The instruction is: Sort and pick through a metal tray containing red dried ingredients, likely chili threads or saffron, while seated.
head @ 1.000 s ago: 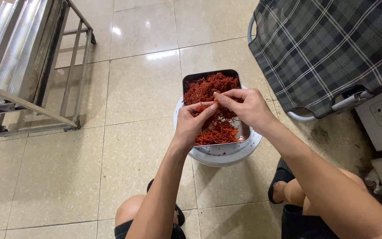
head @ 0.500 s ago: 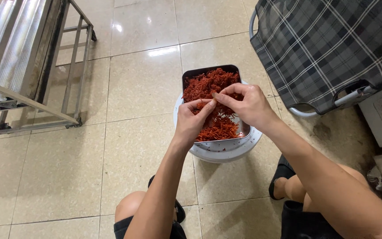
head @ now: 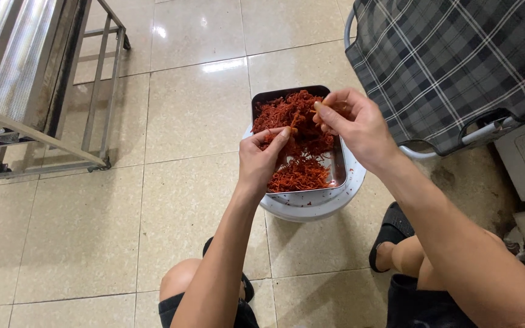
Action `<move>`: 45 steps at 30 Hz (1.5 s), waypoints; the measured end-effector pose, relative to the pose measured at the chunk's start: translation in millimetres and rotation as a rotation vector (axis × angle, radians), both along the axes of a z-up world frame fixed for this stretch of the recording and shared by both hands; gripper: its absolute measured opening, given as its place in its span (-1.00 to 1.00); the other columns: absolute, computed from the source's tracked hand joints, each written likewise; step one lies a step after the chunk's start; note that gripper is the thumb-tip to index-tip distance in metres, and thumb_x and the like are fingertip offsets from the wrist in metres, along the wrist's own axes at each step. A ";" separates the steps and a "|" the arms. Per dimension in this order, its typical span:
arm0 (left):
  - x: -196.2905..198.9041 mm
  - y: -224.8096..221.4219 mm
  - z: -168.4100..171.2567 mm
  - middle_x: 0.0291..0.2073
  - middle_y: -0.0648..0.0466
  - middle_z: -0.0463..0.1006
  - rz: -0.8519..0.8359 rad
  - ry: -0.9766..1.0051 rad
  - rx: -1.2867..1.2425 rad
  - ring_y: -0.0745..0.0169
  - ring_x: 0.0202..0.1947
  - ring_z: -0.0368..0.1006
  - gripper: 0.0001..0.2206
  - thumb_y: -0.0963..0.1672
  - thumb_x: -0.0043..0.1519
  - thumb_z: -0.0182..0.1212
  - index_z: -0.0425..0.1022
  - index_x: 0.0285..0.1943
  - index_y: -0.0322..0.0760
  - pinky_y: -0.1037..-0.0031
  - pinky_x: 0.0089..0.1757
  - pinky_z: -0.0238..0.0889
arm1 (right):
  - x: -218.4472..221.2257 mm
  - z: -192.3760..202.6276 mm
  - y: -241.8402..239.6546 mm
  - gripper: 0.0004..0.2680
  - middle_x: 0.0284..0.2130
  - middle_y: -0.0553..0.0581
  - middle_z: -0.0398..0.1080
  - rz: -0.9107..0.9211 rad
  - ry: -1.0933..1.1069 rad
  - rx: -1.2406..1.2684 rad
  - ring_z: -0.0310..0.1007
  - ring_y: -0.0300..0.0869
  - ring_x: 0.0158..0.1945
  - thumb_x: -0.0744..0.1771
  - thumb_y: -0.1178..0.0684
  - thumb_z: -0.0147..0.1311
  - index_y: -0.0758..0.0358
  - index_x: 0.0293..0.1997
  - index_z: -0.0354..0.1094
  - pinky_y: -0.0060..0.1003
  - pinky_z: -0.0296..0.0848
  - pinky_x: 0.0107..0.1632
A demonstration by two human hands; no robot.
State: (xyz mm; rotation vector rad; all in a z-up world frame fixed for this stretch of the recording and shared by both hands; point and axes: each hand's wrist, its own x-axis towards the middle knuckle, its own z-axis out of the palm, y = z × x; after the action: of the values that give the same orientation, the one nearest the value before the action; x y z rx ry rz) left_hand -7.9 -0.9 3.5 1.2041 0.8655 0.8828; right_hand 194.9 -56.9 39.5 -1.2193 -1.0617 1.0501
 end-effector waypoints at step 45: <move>-4.5 -3.9 8.7 -0.41 0.11 0.65 -0.173 0.080 0.196 0.50 -0.47 0.45 -0.78 -0.11 0.29 0.34 0.70 -0.04 -0.39 0.64 -0.44 0.32 | -5.9 9.8 -7.1 -0.82 -0.36 0.06 0.52 0.151 -0.381 -0.152 0.50 -0.30 -0.28 0.34 -0.01 0.22 0.33 -0.16 0.54 -0.39 0.52 -0.21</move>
State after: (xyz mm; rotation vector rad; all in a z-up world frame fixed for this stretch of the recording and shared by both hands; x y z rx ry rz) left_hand -12.4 -4.8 12.2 1.4702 0.7379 0.7965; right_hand 188.9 -64.0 49.3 -1.5211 -1.4036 1.0517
